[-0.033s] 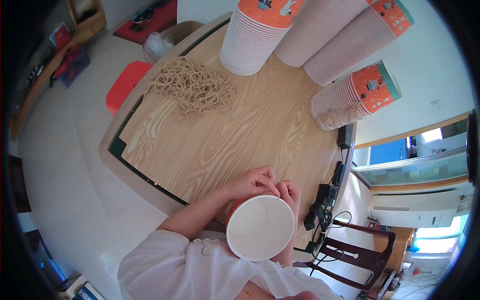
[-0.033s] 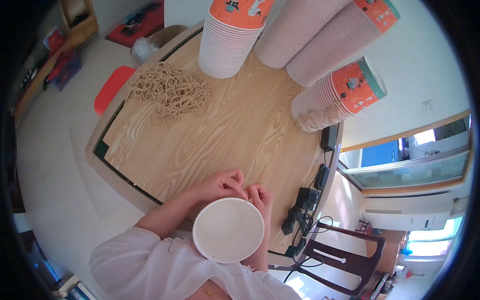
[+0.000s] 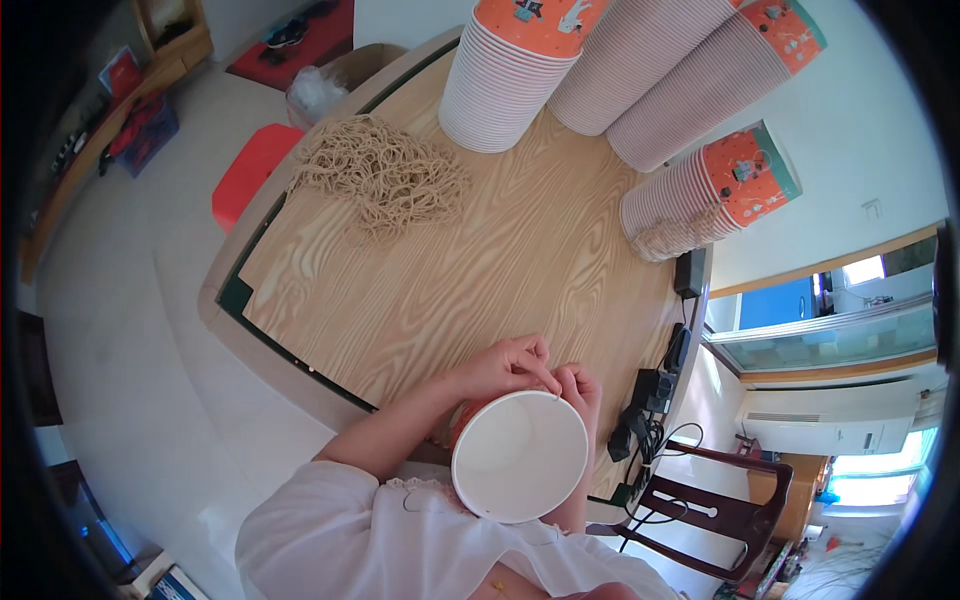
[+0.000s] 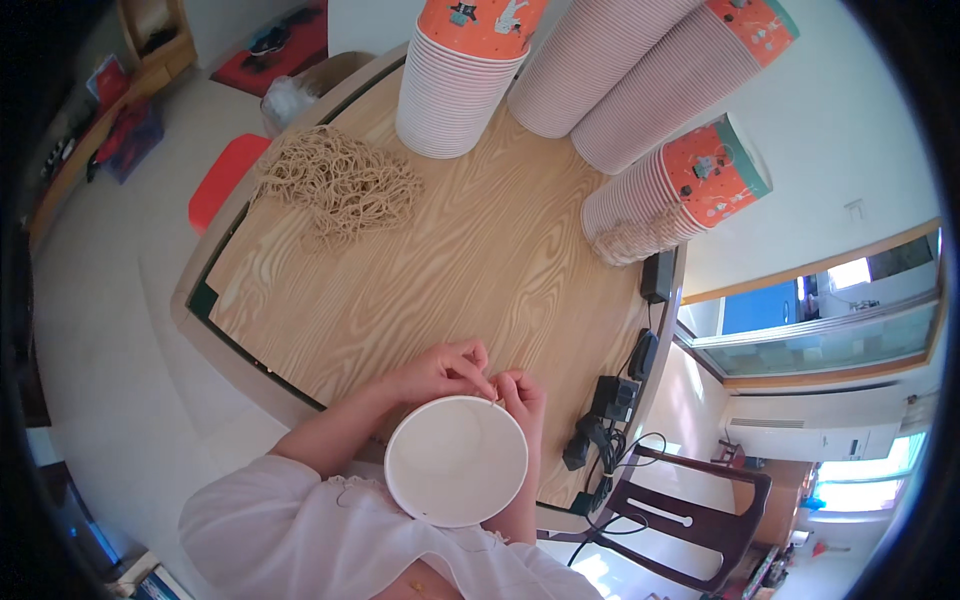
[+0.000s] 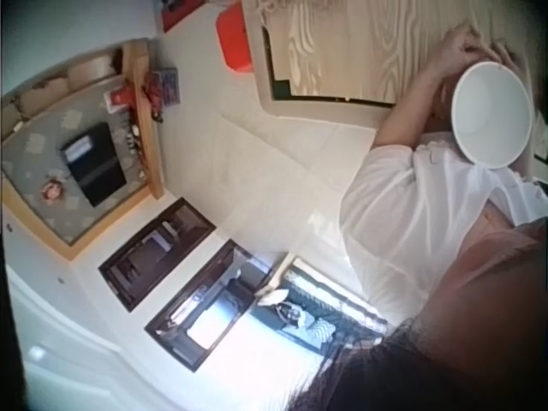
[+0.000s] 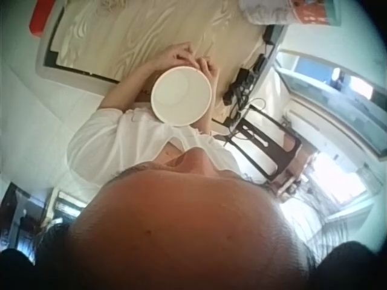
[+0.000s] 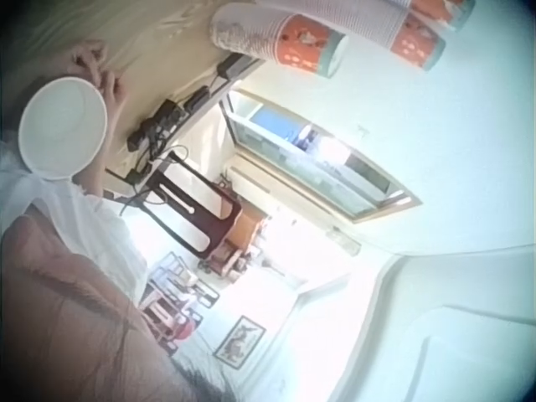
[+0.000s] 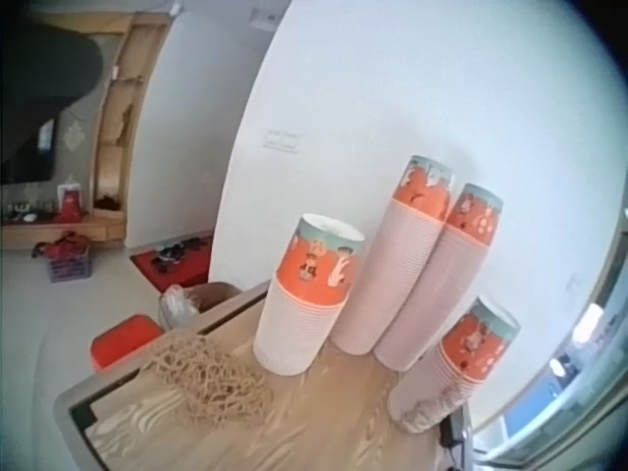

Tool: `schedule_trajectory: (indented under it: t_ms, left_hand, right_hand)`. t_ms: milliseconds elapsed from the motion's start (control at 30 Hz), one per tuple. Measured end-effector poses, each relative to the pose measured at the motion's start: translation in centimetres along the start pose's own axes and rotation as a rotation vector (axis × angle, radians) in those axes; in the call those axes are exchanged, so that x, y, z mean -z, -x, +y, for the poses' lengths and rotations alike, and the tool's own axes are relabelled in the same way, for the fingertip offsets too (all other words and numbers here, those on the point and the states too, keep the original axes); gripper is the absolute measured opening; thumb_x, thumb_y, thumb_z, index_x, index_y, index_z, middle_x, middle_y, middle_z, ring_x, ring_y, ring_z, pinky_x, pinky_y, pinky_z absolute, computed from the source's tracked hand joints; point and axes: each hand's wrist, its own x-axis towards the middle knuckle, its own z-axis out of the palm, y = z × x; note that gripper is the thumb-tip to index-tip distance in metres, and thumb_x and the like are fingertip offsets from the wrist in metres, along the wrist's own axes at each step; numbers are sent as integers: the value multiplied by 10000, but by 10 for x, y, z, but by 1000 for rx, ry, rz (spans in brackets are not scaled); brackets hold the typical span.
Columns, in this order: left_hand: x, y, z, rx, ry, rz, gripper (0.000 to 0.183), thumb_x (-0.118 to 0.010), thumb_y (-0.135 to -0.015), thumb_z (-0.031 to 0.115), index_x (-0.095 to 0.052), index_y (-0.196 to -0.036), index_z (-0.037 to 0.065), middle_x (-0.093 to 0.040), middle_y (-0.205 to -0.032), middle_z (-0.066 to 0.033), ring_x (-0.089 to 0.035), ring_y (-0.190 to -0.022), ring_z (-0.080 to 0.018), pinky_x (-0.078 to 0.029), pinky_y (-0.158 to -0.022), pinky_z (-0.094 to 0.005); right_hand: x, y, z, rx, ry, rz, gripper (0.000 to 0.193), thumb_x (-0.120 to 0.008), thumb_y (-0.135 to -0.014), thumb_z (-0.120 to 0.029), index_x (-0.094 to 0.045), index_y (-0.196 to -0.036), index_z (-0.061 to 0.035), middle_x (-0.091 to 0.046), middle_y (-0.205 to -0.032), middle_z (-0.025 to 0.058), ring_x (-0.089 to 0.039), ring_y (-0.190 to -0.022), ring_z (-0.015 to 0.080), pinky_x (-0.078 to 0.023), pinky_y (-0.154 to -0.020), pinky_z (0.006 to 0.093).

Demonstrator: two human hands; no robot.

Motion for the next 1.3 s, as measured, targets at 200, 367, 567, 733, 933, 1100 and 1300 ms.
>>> schedule_trajectory:
  t_ms: [200,367,567,733,933,1100,1300]
  left_hand:
    - [-1,-5,12,32,-91,-65,138,-667,-781,102,-716,-905,136,-490,-848,-13,-515,-795,-113,-430,-688,-232]
    - [0,-9,21,2,-260,-131,118,-670,-784,170,-698,-875,101,-525,-833,-28,-538,-774,-135,-435,-673,-242]
    - [3,-3,24,76,-216,-148,111,-664,-786,173,-670,-832,72,-529,-804,-20,-531,-704,-119,-429,-618,-241]
    - [5,3,23,132,-46,-105,90,-659,-796,155,-661,-825,70,-526,-781,-3,-506,-674,-81,-408,-589,-229]
    - [4,6,19,71,-75,-40,102,-676,-790,156,-674,-845,71,-554,-749,-2,-499,-648,-75,-403,-579,-223]
    - [2,7,24,104,-66,24,116,-684,-783,162,-684,-851,67,-593,-722,-6,-513,-638,-73,-408,-575,-221]
    - [1,9,27,162,-79,36,116,-680,-788,162,-686,-855,67,-621,-718,-2,-514,-626,-54,-409,-567,-218]
  right_hand:
    - [4,5,-6,50,19,70,118,-554,-880,-81,-589,-796,-6,-596,-729,11,-519,-653,71,-415,-602,202]
    - [-6,-7,-3,65,172,125,111,-573,-862,-68,-597,-780,3,-590,-719,13,-531,-681,73,-421,-618,204]
    - [-4,-3,-10,49,173,75,117,-575,-861,-82,-573,-771,-8,-554,-678,2,-504,-649,72,-406,-620,199]
    - [-5,6,-21,46,160,53,79,-574,-851,-70,-569,-798,-11,-559,-703,11,-510,-668,80,-408,-644,204]
    - [-10,9,-29,8,51,-40,140,-545,-839,2,-597,-969,3,-600,-802,38,-563,-768,109,-447,-725,226]
    - [-9,12,-32,-29,26,-76,206,-563,-813,48,-597,-1012,7,-616,-846,48,-581,-804,122,-466,-734,234]
    - [0,13,-24,-48,101,-91,191,-575,-812,44,-608,-998,15,-627,-853,53,-592,-777,116,-478,-702,228]
